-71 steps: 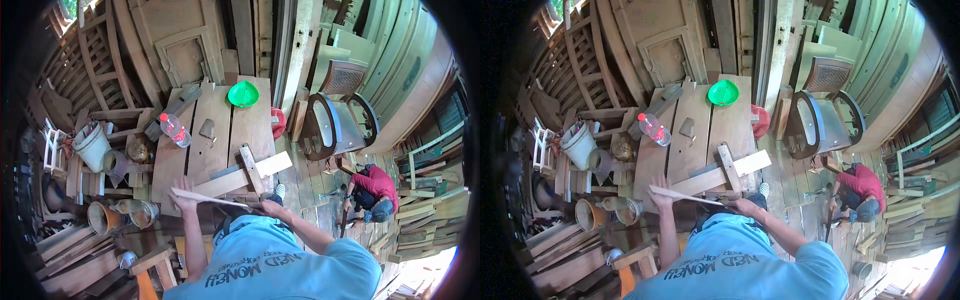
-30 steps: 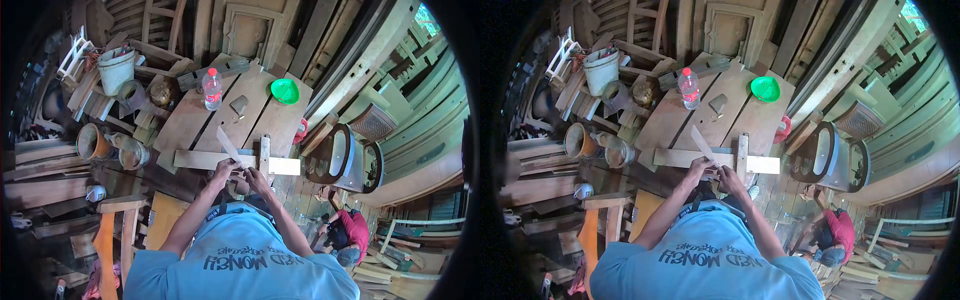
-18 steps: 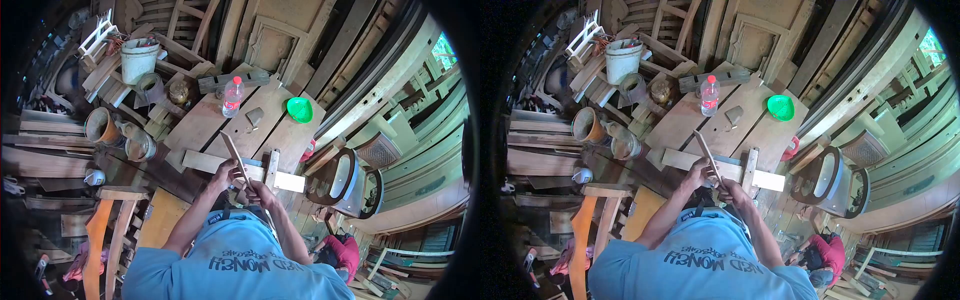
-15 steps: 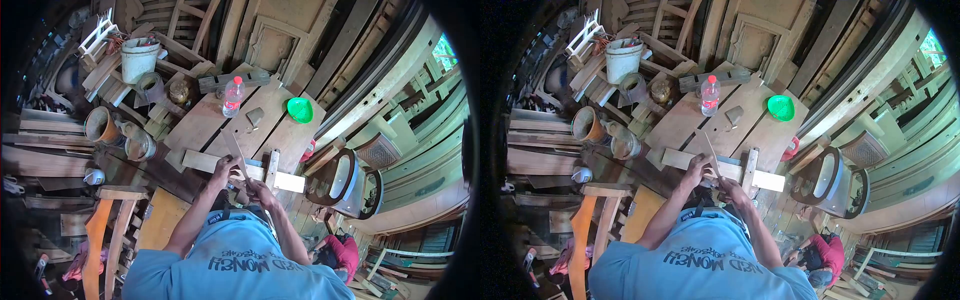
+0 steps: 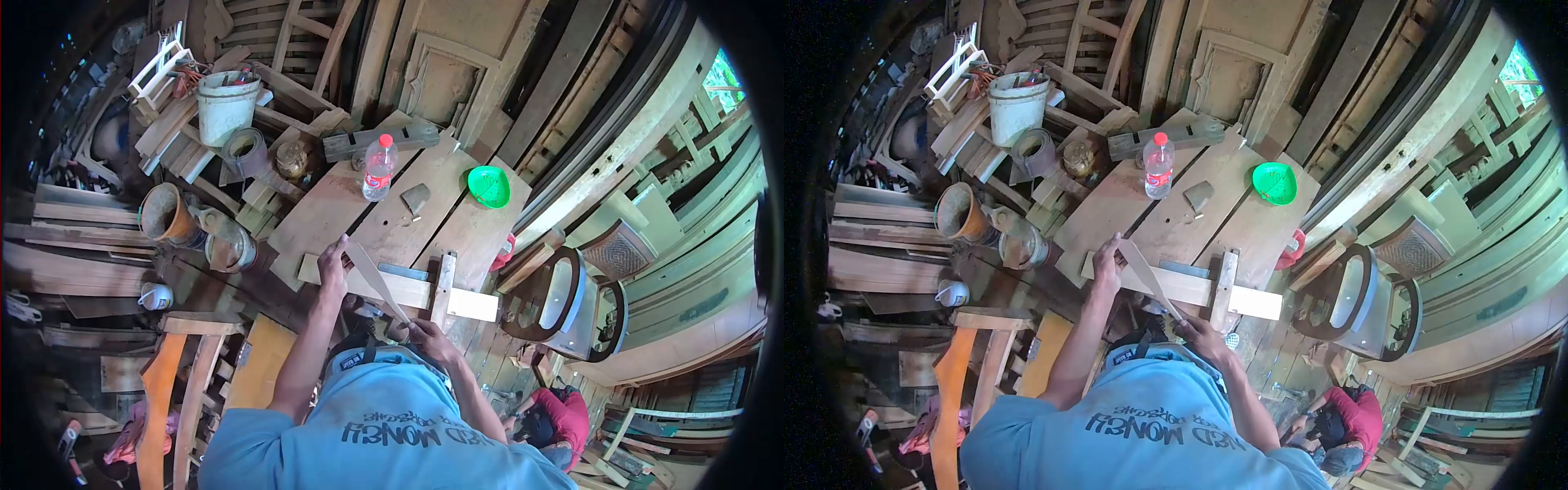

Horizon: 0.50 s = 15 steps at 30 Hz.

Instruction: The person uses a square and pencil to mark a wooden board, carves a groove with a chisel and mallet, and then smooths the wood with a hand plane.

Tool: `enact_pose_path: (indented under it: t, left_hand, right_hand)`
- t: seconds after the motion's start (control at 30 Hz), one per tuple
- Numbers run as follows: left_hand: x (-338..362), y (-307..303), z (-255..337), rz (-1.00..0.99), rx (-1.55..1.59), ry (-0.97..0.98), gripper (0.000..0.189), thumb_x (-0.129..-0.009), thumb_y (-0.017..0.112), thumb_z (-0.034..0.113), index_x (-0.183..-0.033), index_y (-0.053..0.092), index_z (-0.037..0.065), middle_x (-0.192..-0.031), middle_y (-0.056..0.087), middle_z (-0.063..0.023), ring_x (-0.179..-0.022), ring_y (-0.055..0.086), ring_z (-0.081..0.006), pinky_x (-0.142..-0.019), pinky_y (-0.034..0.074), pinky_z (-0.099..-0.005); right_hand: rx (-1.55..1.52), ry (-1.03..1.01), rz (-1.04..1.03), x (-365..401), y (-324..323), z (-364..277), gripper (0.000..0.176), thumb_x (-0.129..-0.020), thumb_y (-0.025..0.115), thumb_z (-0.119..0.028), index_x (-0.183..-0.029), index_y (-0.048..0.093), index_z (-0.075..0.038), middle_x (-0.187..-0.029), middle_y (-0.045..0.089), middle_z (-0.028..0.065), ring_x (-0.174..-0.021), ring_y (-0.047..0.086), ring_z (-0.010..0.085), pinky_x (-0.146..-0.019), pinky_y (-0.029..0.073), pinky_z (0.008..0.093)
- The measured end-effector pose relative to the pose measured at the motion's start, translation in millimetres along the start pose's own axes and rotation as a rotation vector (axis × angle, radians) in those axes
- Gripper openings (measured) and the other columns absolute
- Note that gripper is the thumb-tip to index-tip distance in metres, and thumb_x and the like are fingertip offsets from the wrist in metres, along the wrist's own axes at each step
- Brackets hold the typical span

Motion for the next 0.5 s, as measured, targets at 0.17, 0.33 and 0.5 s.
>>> enact_pose_path:
  t: [0.17, 0.33, 0.5]
  left_hand:
    - [23.6, 22.2, -26.2, -0.093, -0.108, -0.021, 0.03, -0.081, 0.066, 0.026, -0.1, 0.06, 0.004, -0.092, 0.061, -0.0063, -0.081, 0.061, -0.0173, -0.073, 0.051, -0.0324]
    - [18.0, 13.3, -34.5, -0.065, -0.052, -0.1, 0.036, -0.078, 0.068, 0.022, -0.108, 0.057, 0.006, -0.096, 0.059, -0.0066, -0.09, 0.058, -0.0212, -0.08, 0.047, -0.0365]
    - [23.2, 20.4, -50.7, -0.075, -0.143, -0.161, 0.037, -0.079, 0.067, 0.024, -0.108, 0.056, 0.005, -0.097, 0.059, -0.0081, -0.089, 0.059, -0.0208, -0.078, 0.048, -0.0371]
  right_hand:
    - [-0.074, 0.021, 0.006, -5.6, 3.6, -2.5, 0.034, -0.098, 0.041, -0.033, -0.093, 0.056, -0.002, -0.069, 0.042, -0.0041, -0.063, 0.037, 0.0067, -0.055, 0.032, 0.0219]
    - [-0.166, 0.097, -0.03, 4.2, 8.3, -15.0, 0.029, -0.098, 0.041, -0.03, -0.089, 0.055, -0.005, -0.066, 0.036, -0.0071, -0.057, 0.031, 0.0046, -0.048, 0.025, 0.0217]
    - [-0.214, 0.021, 0.016, -9.7, 3.5, -17.4, 0.029, -0.097, 0.043, -0.029, -0.107, 0.057, -0.006, -0.059, 0.03, -0.0084, -0.046, 0.025, 0.0031, -0.04, 0.018, 0.0207]
Point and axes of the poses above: each hand's wrist, its own x-axis away from the middle knuckle, its own y-axis out of the palm, z = x × y, the point moved 10 cm from there along -x, towards the middle knuckle
